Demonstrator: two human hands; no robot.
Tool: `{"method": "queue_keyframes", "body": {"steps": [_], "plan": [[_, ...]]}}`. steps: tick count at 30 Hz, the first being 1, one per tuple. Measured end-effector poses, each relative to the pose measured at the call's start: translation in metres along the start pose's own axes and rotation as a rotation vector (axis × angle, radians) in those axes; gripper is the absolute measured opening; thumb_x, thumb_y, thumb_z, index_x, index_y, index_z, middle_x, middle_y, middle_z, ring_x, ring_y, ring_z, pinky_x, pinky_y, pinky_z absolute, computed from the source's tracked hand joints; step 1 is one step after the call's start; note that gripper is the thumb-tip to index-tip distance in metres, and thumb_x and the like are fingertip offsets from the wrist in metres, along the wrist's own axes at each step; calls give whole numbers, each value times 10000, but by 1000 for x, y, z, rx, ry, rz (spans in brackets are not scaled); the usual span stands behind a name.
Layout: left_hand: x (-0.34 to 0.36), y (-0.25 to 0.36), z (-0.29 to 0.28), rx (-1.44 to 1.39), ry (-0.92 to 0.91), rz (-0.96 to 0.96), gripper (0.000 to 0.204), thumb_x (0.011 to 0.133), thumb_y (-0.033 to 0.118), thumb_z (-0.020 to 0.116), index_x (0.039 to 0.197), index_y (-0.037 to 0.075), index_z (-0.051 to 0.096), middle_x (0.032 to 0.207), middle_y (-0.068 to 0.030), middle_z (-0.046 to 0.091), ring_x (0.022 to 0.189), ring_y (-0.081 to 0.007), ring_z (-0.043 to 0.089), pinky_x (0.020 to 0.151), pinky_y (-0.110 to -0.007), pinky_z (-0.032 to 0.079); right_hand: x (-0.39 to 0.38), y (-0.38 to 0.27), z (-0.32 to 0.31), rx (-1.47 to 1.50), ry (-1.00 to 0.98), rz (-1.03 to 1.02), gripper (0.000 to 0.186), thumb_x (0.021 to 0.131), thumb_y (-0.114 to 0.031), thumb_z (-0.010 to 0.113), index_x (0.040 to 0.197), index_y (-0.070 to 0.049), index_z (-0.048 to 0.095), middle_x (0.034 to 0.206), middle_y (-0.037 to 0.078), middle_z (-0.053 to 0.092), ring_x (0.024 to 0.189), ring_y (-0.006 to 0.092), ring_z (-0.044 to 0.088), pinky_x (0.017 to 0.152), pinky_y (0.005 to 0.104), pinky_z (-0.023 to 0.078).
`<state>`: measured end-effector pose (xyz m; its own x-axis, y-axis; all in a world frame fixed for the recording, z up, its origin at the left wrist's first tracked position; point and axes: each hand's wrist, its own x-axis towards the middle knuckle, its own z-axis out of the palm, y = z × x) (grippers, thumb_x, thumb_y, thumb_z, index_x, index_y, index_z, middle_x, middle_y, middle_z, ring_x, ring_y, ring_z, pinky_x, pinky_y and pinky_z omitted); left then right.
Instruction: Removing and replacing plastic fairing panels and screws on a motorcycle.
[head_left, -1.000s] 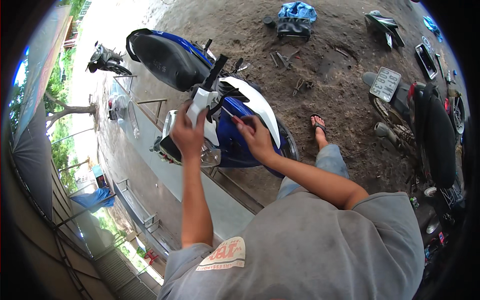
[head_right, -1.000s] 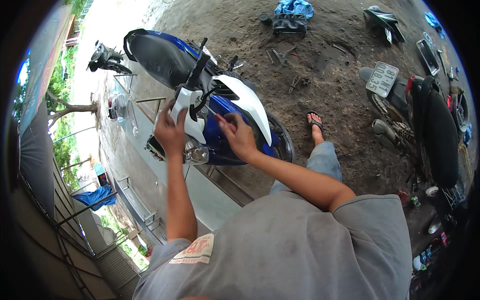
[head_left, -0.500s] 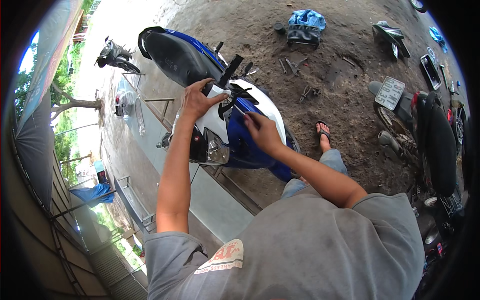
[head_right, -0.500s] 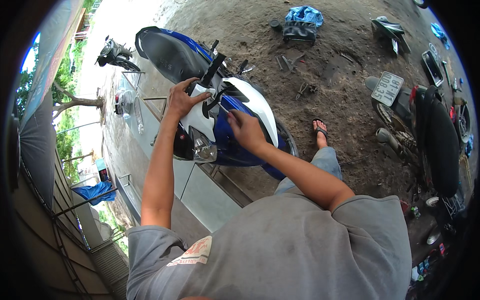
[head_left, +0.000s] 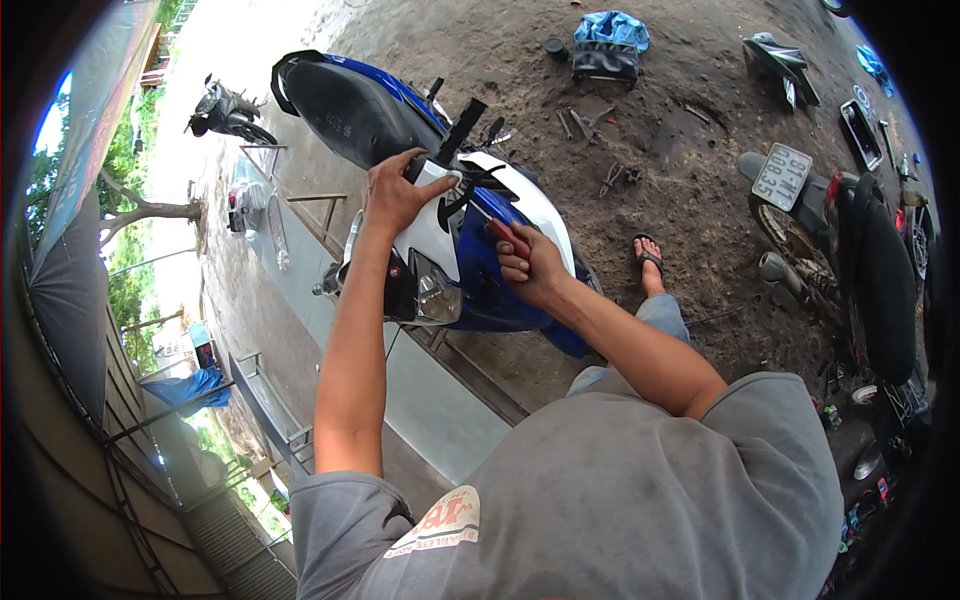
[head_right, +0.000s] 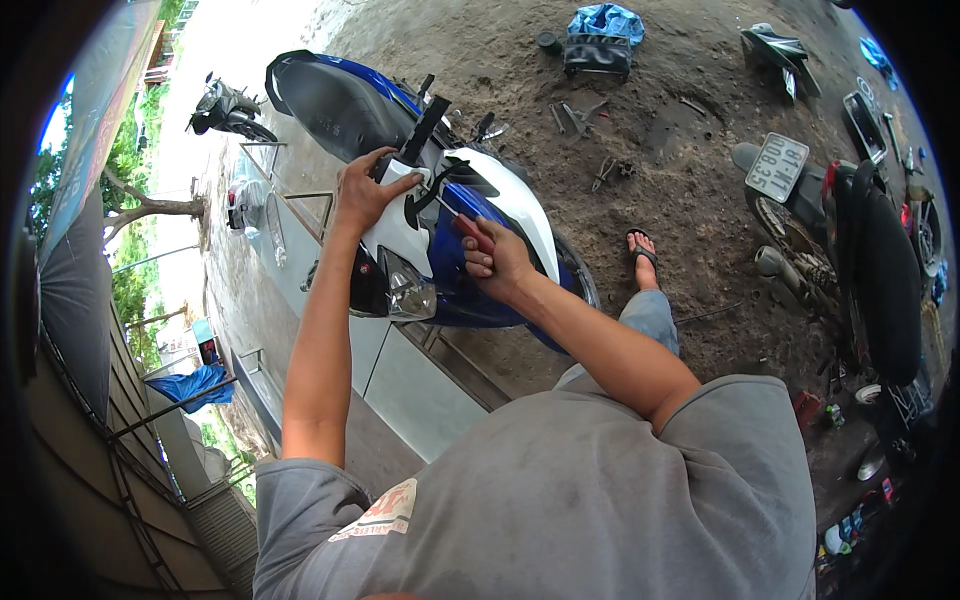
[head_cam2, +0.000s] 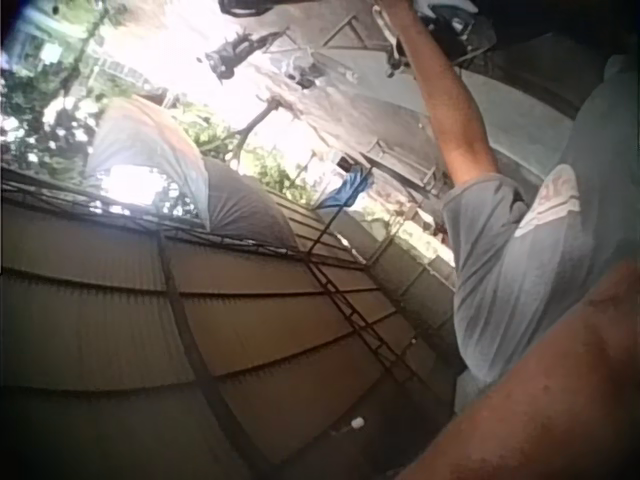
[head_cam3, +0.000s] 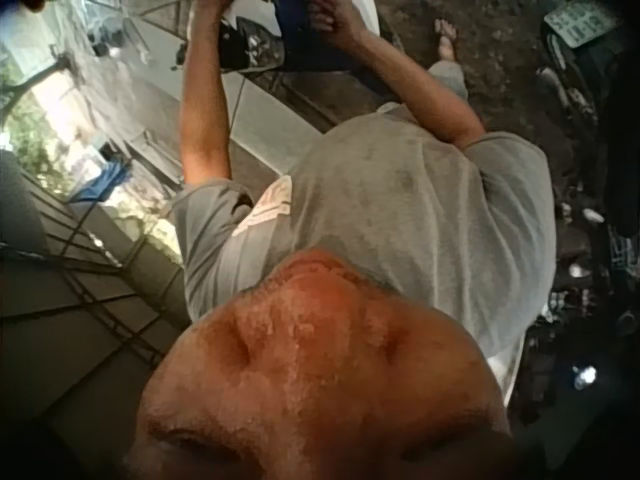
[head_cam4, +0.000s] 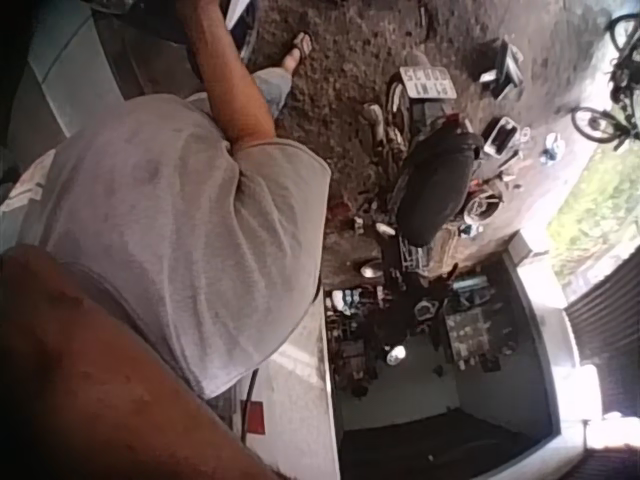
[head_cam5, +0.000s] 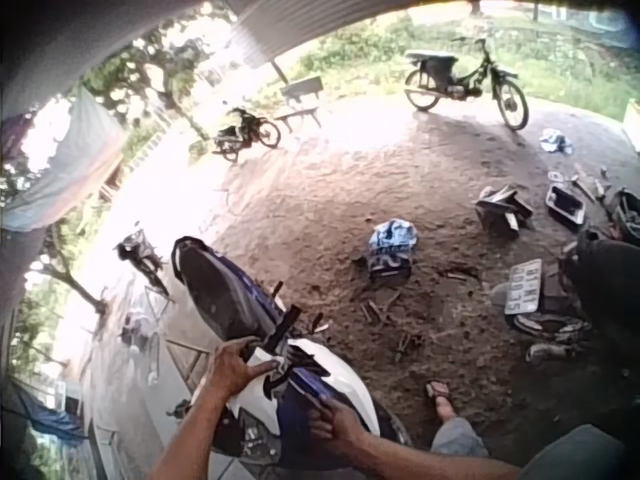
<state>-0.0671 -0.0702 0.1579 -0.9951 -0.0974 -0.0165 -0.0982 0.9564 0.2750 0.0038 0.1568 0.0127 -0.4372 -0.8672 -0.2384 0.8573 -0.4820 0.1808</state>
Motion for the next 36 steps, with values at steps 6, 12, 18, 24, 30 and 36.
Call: {"method": "queue_keyframes", "body": {"steps": [6,12,18,24,30,36], "plan": [[-1,-3,2,-8,6,19,698,672,522,904,1127,15,752,1017,-215,750,960,-329,736,896,-394,561,12,18,0,-1397,352,-995,335,1006,-348,660,1204,-79,634,842,42,630,579,115,531,527,245,418],[0,-2,2,-16,-9,4,703,667,524,906,1129,16,754,997,-214,753,946,-327,737,886,-390,563,8,6,-1,-328,243,-63,341,993,-300,686,1134,8,648,824,43,661,659,154,607,621,304,494],[-1,-2,3,0,11,12,699,666,527,907,1117,14,758,994,-216,753,938,-331,738,883,-396,563,12,24,1,-1755,430,-1281,329,1000,-309,668,1132,-9,642,885,46,634,661,127,592,557,284,444],[-1,-2,3,-22,-8,-10,689,675,523,904,1108,6,758,997,-220,752,949,-334,737,891,-403,558,8,15,6,-496,272,-312,337,984,-327,690,1041,5,683,858,67,673,648,131,581,569,295,448],[0,-2,3,-32,-21,-9,685,682,506,905,1121,2,756,1009,-226,751,957,-339,735,898,-401,555,10,26,9,-927,451,-393,365,1027,-396,628,1036,-35,684,809,24,637,622,81,537,539,241,400],[0,-3,3,-27,-15,-1,681,685,491,908,1130,-1,753,1022,-230,751,967,-338,735,908,-400,552,10,25,9,-1430,493,-959,387,1044,-387,602,1026,-15,707,769,24,642,602,84,555,527,245,412]]}}
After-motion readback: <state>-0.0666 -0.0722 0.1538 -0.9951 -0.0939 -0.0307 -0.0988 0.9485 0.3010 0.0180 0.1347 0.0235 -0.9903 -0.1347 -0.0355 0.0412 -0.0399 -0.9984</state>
